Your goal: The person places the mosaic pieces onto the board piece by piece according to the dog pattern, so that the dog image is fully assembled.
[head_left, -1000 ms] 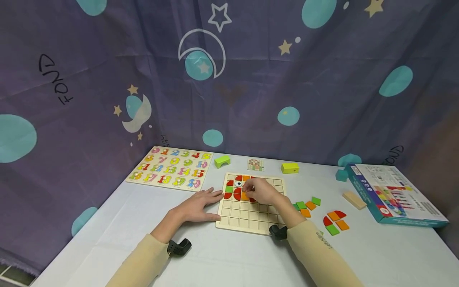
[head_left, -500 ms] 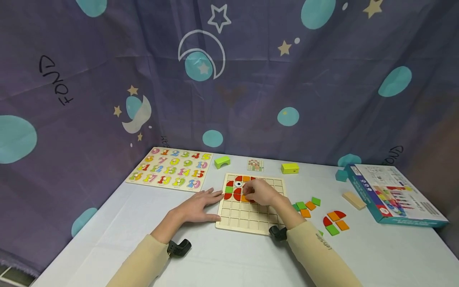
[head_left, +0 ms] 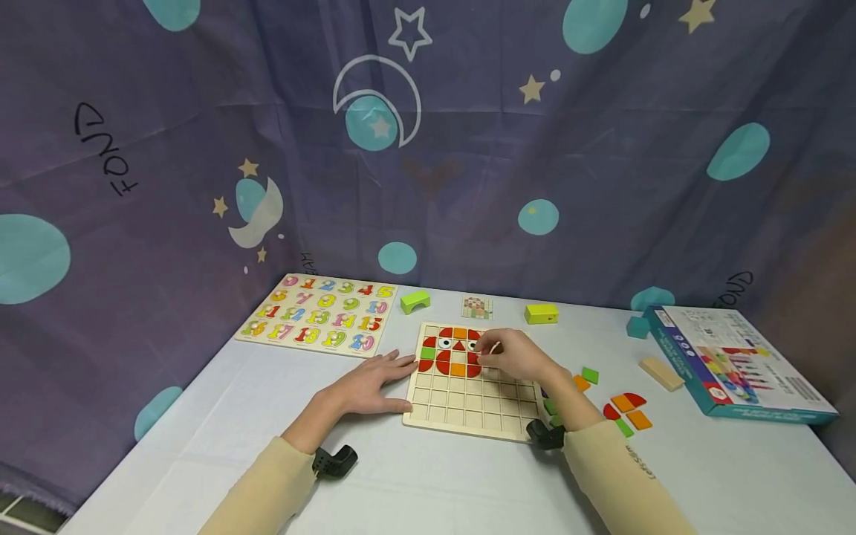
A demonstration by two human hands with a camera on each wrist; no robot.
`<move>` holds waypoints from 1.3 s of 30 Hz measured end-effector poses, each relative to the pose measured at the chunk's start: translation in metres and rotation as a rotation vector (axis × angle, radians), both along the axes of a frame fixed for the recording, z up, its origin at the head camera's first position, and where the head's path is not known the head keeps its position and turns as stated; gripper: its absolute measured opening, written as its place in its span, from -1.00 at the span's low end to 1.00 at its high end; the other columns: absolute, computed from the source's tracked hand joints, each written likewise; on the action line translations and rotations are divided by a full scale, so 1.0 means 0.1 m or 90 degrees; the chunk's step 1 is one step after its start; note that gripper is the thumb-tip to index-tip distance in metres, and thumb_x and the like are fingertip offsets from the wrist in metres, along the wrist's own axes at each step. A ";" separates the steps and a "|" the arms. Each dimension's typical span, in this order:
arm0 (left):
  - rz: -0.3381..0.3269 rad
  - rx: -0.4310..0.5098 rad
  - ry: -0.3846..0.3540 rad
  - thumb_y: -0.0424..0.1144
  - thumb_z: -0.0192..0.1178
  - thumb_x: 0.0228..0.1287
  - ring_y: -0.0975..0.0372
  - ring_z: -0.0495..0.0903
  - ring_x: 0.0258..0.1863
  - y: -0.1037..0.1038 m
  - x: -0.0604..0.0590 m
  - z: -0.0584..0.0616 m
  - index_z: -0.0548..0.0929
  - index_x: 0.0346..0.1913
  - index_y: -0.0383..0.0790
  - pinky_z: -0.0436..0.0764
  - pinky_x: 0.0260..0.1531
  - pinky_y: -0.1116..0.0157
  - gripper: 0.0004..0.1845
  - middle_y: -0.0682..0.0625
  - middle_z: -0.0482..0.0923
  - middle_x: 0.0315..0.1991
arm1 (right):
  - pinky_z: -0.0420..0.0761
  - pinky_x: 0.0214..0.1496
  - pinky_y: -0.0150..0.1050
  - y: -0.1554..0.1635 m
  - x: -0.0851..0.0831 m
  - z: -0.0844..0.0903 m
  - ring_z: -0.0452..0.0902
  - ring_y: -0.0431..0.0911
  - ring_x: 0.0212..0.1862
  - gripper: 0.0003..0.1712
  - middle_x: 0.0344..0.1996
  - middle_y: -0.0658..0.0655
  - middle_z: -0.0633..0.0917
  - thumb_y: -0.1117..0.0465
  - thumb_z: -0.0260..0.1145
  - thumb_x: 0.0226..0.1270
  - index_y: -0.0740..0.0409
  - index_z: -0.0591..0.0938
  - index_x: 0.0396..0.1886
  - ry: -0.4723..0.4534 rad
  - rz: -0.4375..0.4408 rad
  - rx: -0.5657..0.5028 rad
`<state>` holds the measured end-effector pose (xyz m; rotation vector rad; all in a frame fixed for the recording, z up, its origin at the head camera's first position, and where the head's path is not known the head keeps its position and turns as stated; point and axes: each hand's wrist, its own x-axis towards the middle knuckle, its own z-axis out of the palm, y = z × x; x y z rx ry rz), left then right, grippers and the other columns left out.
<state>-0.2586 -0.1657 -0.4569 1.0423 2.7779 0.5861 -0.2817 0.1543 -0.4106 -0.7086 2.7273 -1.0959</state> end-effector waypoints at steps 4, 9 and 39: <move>-0.002 0.001 -0.001 0.30 0.25 0.26 -0.03 -0.03 0.56 0.00 0.00 0.00 0.34 0.53 -0.06 0.01 0.49 -0.06 -0.12 0.08 0.15 0.56 | 0.56 -0.27 -0.20 0.18 0.04 0.01 0.53 -0.07 -0.31 -0.85 -0.29 0.05 0.63 0.30 0.39 0.38 0.23 0.70 -0.11 -0.012 -0.028 -0.002; -0.002 0.006 -0.002 0.31 0.24 0.26 -0.05 -0.02 0.56 0.00 -0.01 0.01 0.34 0.53 -0.07 0.02 0.49 -0.08 -0.12 0.09 0.15 0.56 | 0.60 -0.21 -0.18 0.42 0.12 0.05 0.56 -0.03 -0.23 -0.82 -0.25 0.07 0.64 0.29 0.38 0.38 0.26 0.69 -0.07 -0.012 -0.054 0.011; 0.000 0.006 -0.004 0.34 0.23 0.25 -0.02 -0.04 0.57 -0.01 -0.01 -0.01 0.32 0.54 -0.04 -0.01 0.50 -0.05 -0.10 0.12 0.13 0.57 | 0.60 -0.02 -0.07 1.19 0.33 -0.18 0.48 0.02 -0.14 -0.69 -0.14 0.12 0.65 0.32 0.40 0.32 0.28 0.67 0.05 -0.092 -0.164 0.095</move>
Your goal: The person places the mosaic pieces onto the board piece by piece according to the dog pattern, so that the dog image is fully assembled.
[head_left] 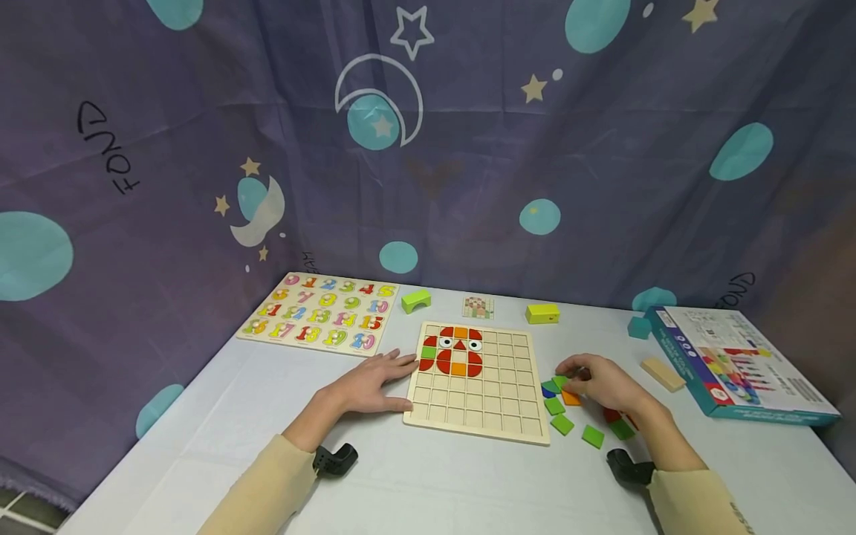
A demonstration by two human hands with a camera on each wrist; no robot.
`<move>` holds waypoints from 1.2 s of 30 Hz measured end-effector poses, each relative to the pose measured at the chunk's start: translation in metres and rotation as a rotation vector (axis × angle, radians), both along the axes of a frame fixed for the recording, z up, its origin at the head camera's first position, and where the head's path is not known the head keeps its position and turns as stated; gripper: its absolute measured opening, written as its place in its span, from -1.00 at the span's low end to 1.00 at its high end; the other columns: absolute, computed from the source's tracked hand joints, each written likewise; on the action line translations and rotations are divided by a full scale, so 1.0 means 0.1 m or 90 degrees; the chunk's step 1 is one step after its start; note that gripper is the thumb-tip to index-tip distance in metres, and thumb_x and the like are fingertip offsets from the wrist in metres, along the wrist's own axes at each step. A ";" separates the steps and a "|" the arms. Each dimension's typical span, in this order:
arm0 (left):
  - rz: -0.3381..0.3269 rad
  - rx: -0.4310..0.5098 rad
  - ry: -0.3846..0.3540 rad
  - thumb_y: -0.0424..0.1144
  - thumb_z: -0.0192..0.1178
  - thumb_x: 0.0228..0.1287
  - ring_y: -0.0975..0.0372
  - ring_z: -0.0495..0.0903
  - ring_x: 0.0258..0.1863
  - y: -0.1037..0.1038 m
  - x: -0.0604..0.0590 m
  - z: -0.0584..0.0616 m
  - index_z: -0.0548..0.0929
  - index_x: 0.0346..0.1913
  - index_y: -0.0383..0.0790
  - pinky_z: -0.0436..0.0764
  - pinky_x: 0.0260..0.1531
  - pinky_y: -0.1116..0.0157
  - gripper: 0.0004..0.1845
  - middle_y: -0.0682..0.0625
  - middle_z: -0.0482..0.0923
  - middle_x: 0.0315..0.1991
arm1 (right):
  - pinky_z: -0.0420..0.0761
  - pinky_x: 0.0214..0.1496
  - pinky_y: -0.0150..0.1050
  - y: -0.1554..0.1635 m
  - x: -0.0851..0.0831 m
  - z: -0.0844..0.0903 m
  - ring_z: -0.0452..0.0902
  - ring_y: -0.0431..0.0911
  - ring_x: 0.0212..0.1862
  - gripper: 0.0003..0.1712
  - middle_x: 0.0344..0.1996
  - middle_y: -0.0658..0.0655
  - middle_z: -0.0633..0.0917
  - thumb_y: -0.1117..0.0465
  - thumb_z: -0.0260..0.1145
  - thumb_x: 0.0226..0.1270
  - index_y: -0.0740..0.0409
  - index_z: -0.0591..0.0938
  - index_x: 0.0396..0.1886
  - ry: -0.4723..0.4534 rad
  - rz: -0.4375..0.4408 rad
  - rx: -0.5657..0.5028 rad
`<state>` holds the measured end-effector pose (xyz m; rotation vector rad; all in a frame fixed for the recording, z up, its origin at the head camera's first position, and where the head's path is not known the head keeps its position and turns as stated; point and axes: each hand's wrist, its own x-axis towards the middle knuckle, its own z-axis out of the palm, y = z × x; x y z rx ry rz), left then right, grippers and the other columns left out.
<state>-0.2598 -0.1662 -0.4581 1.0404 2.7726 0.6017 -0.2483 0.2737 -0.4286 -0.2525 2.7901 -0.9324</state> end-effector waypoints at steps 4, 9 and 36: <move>-0.003 -0.001 0.003 0.34 0.23 0.25 -0.02 -0.04 0.57 0.00 -0.01 0.01 0.32 0.54 -0.04 -0.02 0.50 -0.04 -0.10 0.12 0.13 0.57 | 0.58 0.04 -0.01 -0.01 0.00 0.00 0.46 0.03 -0.13 -0.70 -0.14 0.13 0.64 0.32 0.40 0.33 0.29 0.67 0.04 -0.001 -0.003 0.016; -0.004 -0.002 0.005 0.32 0.23 0.26 -0.03 -0.03 0.57 -0.01 -0.01 0.03 0.32 0.54 -0.05 -0.01 0.49 -0.05 -0.11 0.09 0.14 0.56 | 0.56 -0.04 -0.09 -0.03 -0.03 -0.01 0.45 0.03 -0.16 -0.77 -0.24 0.11 0.60 0.34 0.41 0.33 0.26 0.64 -0.05 -0.010 -0.015 0.015; -0.007 0.016 -0.005 0.29 0.26 0.26 -0.05 -0.02 0.56 0.00 0.01 0.03 0.35 0.52 -0.08 0.01 0.49 -0.08 -0.13 0.08 0.17 0.55 | 0.65 -0.17 -0.20 -0.38 -0.03 0.12 0.56 -0.02 -0.24 -0.93 -0.26 0.11 0.63 0.29 0.38 0.38 0.20 0.67 -0.21 0.064 0.020 -0.084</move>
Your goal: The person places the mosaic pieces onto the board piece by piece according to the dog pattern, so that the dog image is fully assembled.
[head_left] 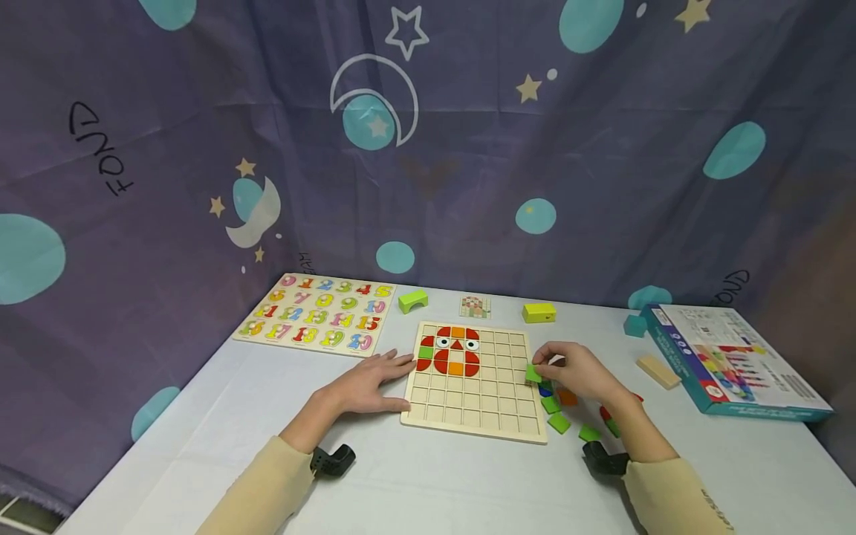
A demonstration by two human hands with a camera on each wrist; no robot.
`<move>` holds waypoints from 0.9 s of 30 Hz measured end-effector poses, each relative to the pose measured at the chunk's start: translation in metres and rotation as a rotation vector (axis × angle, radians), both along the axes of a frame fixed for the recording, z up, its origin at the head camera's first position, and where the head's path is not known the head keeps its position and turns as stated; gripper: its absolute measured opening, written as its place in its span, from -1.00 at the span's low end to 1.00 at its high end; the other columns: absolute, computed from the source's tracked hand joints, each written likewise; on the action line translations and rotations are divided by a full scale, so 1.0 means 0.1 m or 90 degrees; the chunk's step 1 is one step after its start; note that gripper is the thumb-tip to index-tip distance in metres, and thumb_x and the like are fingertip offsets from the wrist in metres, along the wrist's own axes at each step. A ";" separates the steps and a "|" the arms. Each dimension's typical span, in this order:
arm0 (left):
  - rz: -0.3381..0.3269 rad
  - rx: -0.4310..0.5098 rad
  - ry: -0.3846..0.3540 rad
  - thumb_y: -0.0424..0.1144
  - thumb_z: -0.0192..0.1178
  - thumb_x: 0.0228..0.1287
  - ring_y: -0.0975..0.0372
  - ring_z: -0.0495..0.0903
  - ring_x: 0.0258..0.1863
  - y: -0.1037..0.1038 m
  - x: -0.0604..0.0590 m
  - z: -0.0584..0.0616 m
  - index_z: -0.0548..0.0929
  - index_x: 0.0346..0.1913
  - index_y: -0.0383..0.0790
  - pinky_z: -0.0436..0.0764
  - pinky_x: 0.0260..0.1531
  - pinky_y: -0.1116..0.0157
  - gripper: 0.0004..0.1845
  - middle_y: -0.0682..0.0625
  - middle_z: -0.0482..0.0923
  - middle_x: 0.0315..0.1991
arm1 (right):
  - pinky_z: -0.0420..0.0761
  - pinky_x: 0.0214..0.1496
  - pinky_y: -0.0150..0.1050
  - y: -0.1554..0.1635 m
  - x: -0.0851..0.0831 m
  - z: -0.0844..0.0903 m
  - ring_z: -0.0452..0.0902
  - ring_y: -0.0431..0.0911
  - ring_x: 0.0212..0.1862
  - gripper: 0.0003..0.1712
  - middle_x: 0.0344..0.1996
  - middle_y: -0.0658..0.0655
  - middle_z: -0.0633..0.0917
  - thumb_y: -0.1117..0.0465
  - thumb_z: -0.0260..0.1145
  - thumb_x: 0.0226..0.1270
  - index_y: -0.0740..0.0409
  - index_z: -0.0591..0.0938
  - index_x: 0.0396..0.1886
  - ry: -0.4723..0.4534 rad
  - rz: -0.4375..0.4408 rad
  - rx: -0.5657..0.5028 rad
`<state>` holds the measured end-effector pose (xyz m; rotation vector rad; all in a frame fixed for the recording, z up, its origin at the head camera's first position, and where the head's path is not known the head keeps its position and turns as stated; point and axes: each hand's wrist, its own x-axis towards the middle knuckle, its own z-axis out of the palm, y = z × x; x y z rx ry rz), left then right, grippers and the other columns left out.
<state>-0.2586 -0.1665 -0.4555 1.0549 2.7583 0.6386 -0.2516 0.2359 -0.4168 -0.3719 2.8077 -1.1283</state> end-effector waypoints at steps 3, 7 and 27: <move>0.000 -0.004 0.002 0.30 0.25 0.26 -0.03 -0.03 0.56 0.00 0.00 0.00 0.34 0.53 -0.07 0.00 0.49 -0.06 -0.12 0.10 0.16 0.56 | 0.65 -0.14 -0.19 -0.15 -0.04 0.00 0.55 -0.04 -0.22 -0.96 -0.29 0.07 0.62 0.32 0.38 0.37 0.20 0.67 -0.25 0.025 0.036 -0.012; -0.002 0.000 0.001 0.30 0.25 0.26 -0.05 -0.02 0.56 -0.01 0.00 0.00 0.35 0.53 -0.08 0.01 0.49 -0.08 -0.12 0.08 0.16 0.56 | 0.65 -0.13 -0.17 -0.35 -0.08 -0.01 0.53 -0.06 -0.22 -0.95 -0.31 0.04 0.62 0.35 0.39 0.35 0.24 0.67 -0.26 0.054 0.087 -0.025; -0.005 0.011 -0.004 0.28 0.26 0.27 -0.08 -0.01 0.55 0.00 0.00 0.01 0.36 0.51 -0.12 0.01 0.48 -0.10 -0.14 0.04 0.18 0.55 | 0.53 -0.30 -0.26 -1.07 -0.17 -0.04 0.47 -0.15 -0.38 -0.93 -0.41 -0.05 0.61 0.37 0.42 0.30 0.15 0.68 -0.33 0.064 0.168 -0.005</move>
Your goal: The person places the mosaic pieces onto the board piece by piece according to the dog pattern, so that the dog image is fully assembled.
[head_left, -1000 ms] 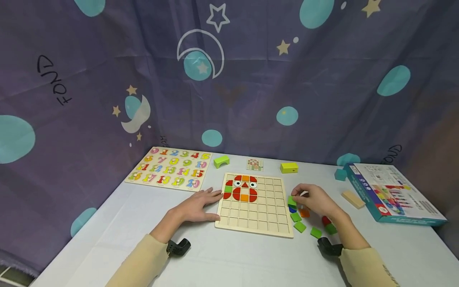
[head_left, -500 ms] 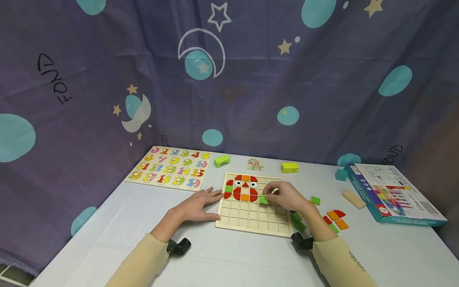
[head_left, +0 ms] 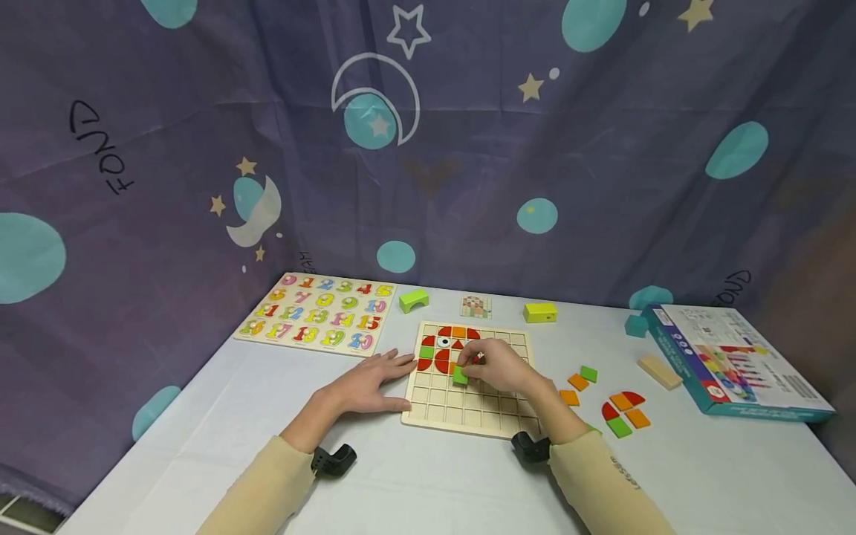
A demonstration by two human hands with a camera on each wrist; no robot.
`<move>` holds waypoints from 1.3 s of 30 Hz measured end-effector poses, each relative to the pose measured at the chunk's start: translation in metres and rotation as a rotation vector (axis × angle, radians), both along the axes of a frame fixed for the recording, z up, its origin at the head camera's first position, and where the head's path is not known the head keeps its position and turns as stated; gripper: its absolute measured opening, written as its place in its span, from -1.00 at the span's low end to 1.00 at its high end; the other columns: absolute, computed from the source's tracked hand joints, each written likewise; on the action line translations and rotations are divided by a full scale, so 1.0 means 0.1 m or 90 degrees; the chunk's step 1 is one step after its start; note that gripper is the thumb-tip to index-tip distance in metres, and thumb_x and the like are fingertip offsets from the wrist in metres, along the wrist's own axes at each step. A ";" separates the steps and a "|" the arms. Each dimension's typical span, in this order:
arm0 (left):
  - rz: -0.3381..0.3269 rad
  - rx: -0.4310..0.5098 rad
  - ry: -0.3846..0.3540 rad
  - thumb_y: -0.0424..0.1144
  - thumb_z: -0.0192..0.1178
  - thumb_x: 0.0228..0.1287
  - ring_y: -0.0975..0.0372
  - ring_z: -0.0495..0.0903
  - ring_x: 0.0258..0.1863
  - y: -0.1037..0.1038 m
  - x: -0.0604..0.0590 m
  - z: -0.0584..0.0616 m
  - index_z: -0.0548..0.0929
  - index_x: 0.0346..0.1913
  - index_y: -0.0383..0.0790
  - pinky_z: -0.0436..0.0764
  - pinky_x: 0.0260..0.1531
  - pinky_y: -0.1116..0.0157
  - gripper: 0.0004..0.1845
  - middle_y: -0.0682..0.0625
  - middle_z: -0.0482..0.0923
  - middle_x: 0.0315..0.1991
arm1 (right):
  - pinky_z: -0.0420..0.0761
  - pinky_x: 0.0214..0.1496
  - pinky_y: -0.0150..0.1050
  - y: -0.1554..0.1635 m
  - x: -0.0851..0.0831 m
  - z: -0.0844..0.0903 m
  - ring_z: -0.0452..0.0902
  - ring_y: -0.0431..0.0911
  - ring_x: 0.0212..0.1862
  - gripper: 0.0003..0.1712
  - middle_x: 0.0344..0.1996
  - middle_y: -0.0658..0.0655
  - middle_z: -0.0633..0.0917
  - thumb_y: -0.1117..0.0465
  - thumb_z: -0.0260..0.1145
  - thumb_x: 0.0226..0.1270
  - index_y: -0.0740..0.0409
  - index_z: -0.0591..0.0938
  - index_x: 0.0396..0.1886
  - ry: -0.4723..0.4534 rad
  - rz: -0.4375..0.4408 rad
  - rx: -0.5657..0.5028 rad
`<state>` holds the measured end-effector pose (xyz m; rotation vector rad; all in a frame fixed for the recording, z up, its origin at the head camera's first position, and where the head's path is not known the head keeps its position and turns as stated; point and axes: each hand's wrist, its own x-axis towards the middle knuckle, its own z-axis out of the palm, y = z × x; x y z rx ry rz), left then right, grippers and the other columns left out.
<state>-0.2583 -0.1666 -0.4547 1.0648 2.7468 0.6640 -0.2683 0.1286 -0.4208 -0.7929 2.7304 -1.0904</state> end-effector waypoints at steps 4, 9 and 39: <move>0.006 -0.012 0.001 0.30 0.25 0.27 -0.06 -0.02 0.56 0.01 -0.01 -0.01 0.34 0.53 -0.10 0.00 0.49 -0.07 -0.12 0.07 0.16 0.56 | 0.53 -0.23 -0.23 -0.06 0.01 -0.01 0.47 -0.17 -0.35 -0.92 -0.43 -0.08 0.62 0.37 0.42 0.30 0.13 0.69 -0.33 0.012 0.010 0.033; 0.010 -0.021 0.002 0.31 0.24 0.26 -0.03 -0.03 0.56 0.00 -0.02 -0.01 0.33 0.54 -0.08 -0.01 0.49 -0.05 -0.11 0.09 0.14 0.56 | 0.55 -0.22 -0.24 -0.09 0.02 -0.03 0.48 -0.17 -0.34 -0.93 -0.42 -0.07 0.63 0.39 0.41 0.30 0.16 0.70 -0.30 0.007 0.013 0.045; 0.011 -0.027 0.006 0.32 0.24 0.26 -0.01 -0.03 0.57 -0.01 -0.02 -0.03 0.33 0.54 -0.05 -0.01 0.50 -0.04 -0.12 0.12 0.14 0.56 | 0.55 -0.38 -0.27 0.38 0.11 0.04 0.51 -0.13 -0.40 -0.96 -0.39 -0.02 0.61 0.30 0.42 0.33 0.14 0.69 -0.27 -0.013 -0.035 0.013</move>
